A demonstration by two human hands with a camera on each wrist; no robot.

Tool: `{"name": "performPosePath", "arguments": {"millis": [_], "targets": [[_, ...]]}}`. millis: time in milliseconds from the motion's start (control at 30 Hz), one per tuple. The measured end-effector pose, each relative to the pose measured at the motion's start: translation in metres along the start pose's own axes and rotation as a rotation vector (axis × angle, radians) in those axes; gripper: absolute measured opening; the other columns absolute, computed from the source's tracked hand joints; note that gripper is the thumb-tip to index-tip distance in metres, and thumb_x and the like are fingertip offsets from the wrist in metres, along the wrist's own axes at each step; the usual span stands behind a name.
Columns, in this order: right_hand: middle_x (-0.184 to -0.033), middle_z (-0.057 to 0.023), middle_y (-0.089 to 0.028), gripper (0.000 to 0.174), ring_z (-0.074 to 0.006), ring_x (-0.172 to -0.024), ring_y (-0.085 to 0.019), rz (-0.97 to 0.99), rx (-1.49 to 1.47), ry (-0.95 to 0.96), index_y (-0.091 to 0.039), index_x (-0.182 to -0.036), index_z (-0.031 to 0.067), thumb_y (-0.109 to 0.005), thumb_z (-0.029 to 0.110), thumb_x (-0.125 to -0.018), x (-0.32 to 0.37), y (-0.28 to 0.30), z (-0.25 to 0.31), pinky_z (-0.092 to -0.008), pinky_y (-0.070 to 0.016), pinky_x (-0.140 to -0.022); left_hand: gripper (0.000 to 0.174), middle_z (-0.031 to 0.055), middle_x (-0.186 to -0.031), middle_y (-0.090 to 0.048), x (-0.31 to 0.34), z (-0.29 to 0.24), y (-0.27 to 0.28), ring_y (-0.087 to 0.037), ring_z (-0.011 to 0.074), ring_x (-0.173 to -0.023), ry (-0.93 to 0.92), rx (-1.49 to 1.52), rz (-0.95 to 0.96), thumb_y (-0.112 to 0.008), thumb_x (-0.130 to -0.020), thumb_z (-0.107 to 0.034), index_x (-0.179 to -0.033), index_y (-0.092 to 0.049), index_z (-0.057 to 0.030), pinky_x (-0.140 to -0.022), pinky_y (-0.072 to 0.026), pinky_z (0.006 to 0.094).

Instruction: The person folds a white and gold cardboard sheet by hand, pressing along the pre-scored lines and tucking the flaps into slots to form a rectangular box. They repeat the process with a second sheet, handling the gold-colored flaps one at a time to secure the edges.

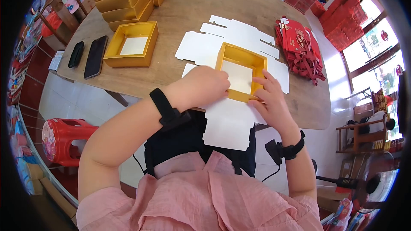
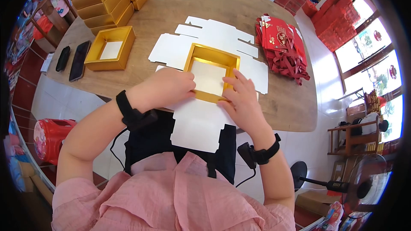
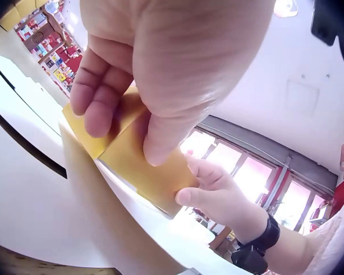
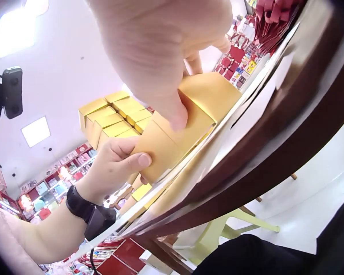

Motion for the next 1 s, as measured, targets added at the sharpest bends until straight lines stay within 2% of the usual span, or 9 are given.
{"name": "performPosePath", "arguments": {"millis": [167, 267, 333, 367, 433, 667, 867, 933, 1000], "targets": [[-0.138, -0.0129, -0.050, 0.019, -0.0358, -0.143, -0.032, 0.083, 0.181, 0.010, -0.061, -0.095, 0.0067, -0.069, 0.021, -0.086, 0.003, -0.006, 0.003, -0.0612, -0.0268, -0.112, 0.018, 0.0114, -0.085, -0.063, 0.005, -0.002, -0.009, -0.067, 0.0300, -0.078, -0.033, -0.022, -0.084, -0.064, -0.088, -0.021, -0.083, -0.066, -0.0042, -0.071, -0.0555, 0.0402], [-0.145, -0.0142, -0.044, 0.026, -0.0350, -0.146, -0.027, 0.110, 0.176, -0.028, -0.059, -0.109, 0.0084, -0.066, 0.015, -0.085, 0.006, -0.002, 0.003, -0.0616, -0.0234, -0.115, 0.018, 0.0107, -0.084, -0.061, 0.006, -0.003, -0.010, -0.066, 0.0298, -0.077, -0.032, -0.025, -0.102, -0.066, -0.088, -0.021, -0.084, -0.062, -0.0040, -0.069, -0.0550, 0.0396], [-0.150, -0.0151, -0.038, 0.047, -0.0345, -0.149, -0.022, 0.105, 0.024, -0.019, -0.053, -0.126, 0.0112, -0.063, 0.008, -0.080, 0.010, 0.004, 0.009, -0.0625, -0.0196, -0.116, 0.018, 0.0108, -0.085, -0.061, 0.007, -0.003, -0.010, -0.066, 0.0300, -0.076, -0.024, -0.013, -0.095, -0.066, -0.088, -0.020, -0.084, -0.061, -0.0035, -0.069, -0.0550, 0.0398], [-0.150, -0.0151, -0.038, 0.047, -0.0345, -0.149, -0.022, 0.105, 0.020, -0.034, -0.053, -0.126, 0.0112, -0.063, 0.008, -0.080, 0.013, 0.007, 0.010, -0.0625, -0.0196, -0.116, 0.018, 0.0106, -0.085, -0.061, 0.007, -0.003, -0.010, -0.066, 0.0303, -0.076, -0.020, -0.022, -0.105, -0.066, -0.088, -0.020, -0.084, -0.061, -0.0034, -0.069, -0.0548, 0.0401], [-0.155, -0.0144, -0.032, 0.071, -0.0350, -0.150, -0.019, 0.165, 0.025, -0.006, -0.046, -0.141, 0.0158, -0.062, 0.004, -0.073, 0.020, 0.007, 0.012, -0.0632, -0.0176, -0.117, 0.018, 0.0104, -0.085, -0.060, 0.008, -0.004, -0.010, -0.065, 0.0305, -0.075, -0.023, -0.026, -0.103, -0.066, -0.088, -0.020, -0.084, -0.061, -0.0034, -0.069, -0.0547, 0.0404], [-0.160, -0.0137, -0.025, 0.091, -0.0362, -0.150, -0.017, 0.239, 0.099, 0.010, -0.037, -0.151, 0.0227, -0.075, 0.012, -0.069, 0.037, 0.000, 0.013, -0.0634, -0.0175, -0.116, 0.018, 0.0103, -0.082, -0.059, 0.007, -0.002, -0.010, -0.064, 0.0308, -0.074, 0.006, 0.002, -0.118, -0.068, -0.085, -0.020, -0.082, -0.059, -0.0037, -0.065, -0.0531, 0.0413], [-0.151, -0.0092, -0.042, 0.090, -0.0347, -0.145, -0.030, 0.033, -0.030, 0.088, -0.041, -0.146, 0.0170, -0.079, 0.011, -0.064, 0.034, -0.001, 0.003, -0.0625, -0.0202, -0.116, 0.019, 0.0102, -0.080, -0.058, 0.009, -0.002, -0.007, -0.063, 0.0313, -0.071, -0.007, 0.024, -0.146, -0.068, -0.085, -0.019, -0.080, -0.057, -0.0040, -0.064, -0.0524, 0.0414], [-0.135, -0.0057, -0.057, 0.075, -0.0305, -0.138, -0.042, -0.093, 0.041, 0.096, -0.052, -0.135, 0.0144, -0.076, 0.005, -0.065, 0.031, 0.002, 0.003, -0.0611, -0.0203, -0.116, 0.019, 0.0103, -0.080, -0.058, 0.009, -0.002, -0.007, -0.063, 0.0314, -0.071, -0.009, 0.026, -0.143, -0.068, -0.085, -0.019, -0.079, -0.057, -0.0041, -0.063, -0.0523, 0.0415], [-0.126, -0.0042, -0.060, 0.068, -0.0275, -0.132, -0.047, -0.100, 0.106, 0.104, -0.056, -0.130, 0.0144, -0.075, 0.004, -0.065, 0.025, -0.001, 0.007, -0.0603, -0.0197, -0.117, 0.020, 0.0105, -0.081, -0.058, 0.007, -0.002, -0.006, -0.063, 0.0318, -0.071, -0.012, 0.036, -0.104, -0.068, -0.084, -0.020, -0.080, -0.057, -0.0038, -0.063, -0.0521, 0.0419]]}}
Point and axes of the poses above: each hand's wrist, its own x-axis away from the middle knuckle, its own y-axis out of the back of the hand, z = x × y, the point moved 7 cm from there along -x, towards the middle knuckle
